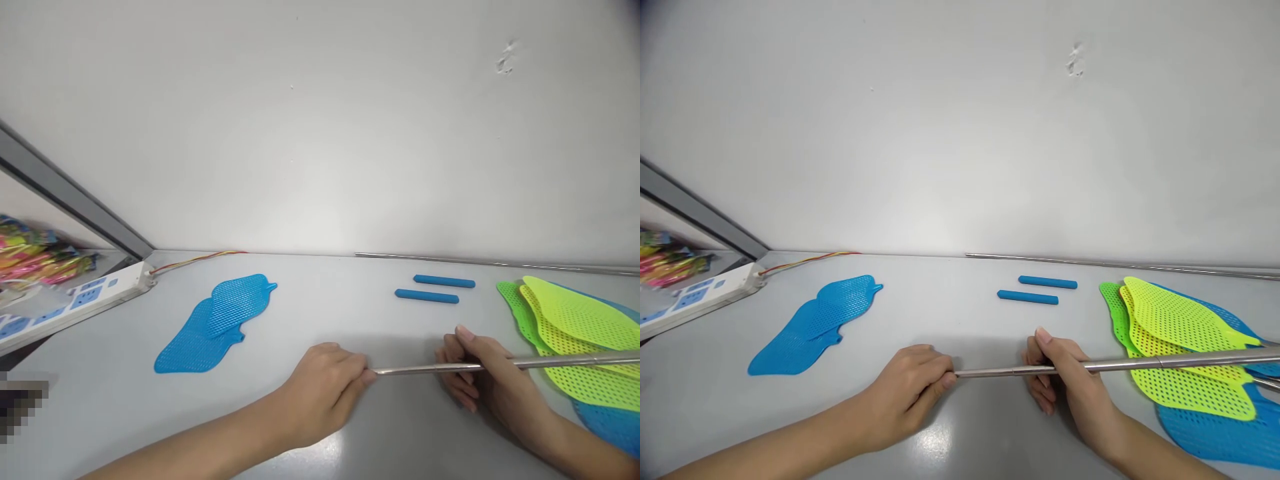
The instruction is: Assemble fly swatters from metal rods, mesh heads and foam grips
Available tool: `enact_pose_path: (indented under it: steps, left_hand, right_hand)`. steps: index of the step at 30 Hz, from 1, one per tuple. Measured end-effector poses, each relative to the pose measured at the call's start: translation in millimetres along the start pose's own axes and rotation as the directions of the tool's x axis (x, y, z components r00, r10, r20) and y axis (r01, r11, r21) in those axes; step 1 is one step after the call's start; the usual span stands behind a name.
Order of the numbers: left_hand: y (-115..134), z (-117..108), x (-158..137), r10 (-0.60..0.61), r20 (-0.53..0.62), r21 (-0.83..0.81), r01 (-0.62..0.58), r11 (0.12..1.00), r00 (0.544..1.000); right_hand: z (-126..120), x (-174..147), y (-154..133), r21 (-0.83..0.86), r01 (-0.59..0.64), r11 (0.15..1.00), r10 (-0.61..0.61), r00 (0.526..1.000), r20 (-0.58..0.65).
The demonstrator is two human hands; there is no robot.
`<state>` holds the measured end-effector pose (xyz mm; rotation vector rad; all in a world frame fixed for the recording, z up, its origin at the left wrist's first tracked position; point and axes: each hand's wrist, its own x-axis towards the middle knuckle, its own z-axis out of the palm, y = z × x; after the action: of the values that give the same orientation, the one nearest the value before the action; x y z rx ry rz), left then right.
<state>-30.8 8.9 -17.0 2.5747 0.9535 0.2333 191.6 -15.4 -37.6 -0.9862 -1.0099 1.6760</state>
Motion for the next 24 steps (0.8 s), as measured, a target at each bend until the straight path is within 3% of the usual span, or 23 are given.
enact_pose_path:
  steps: [6,10,14,18,24]
  left_hand:
    - [0,2,1,-0.027,-0.012,-0.014,0.027,1.0,1.0]
    - [0,0,3,-0.09,-0.036,-0.138,0.084,0.987,0.995]
    - [0,-4,7,-0.183,-0.055,-0.314,0.157,0.936,0.982]
    - [-2,-5,8,-0.228,-0.083,-0.404,0.176,0.898,0.97]
    - [-4,-5,8,-0.28,-0.092,-0.452,0.211,0.867,0.956]
  right_hand:
    - [0,2,-3,-0.018,0.0,1.0,0.0,1.0,0.012]
    - [-1,1,-3,-0.048,0.01,0.999,-0.011,1.0,-0.015]
    - [-2,1,-4,-0.051,0.079,0.996,-0.086,0.985,-0.152]
    - [-2,5,-12,0.131,0.19,0.973,-0.139,0.936,-0.323]
    - [-3,11,-20,0.292,0.247,0.924,-0.091,0.884,-0.458]
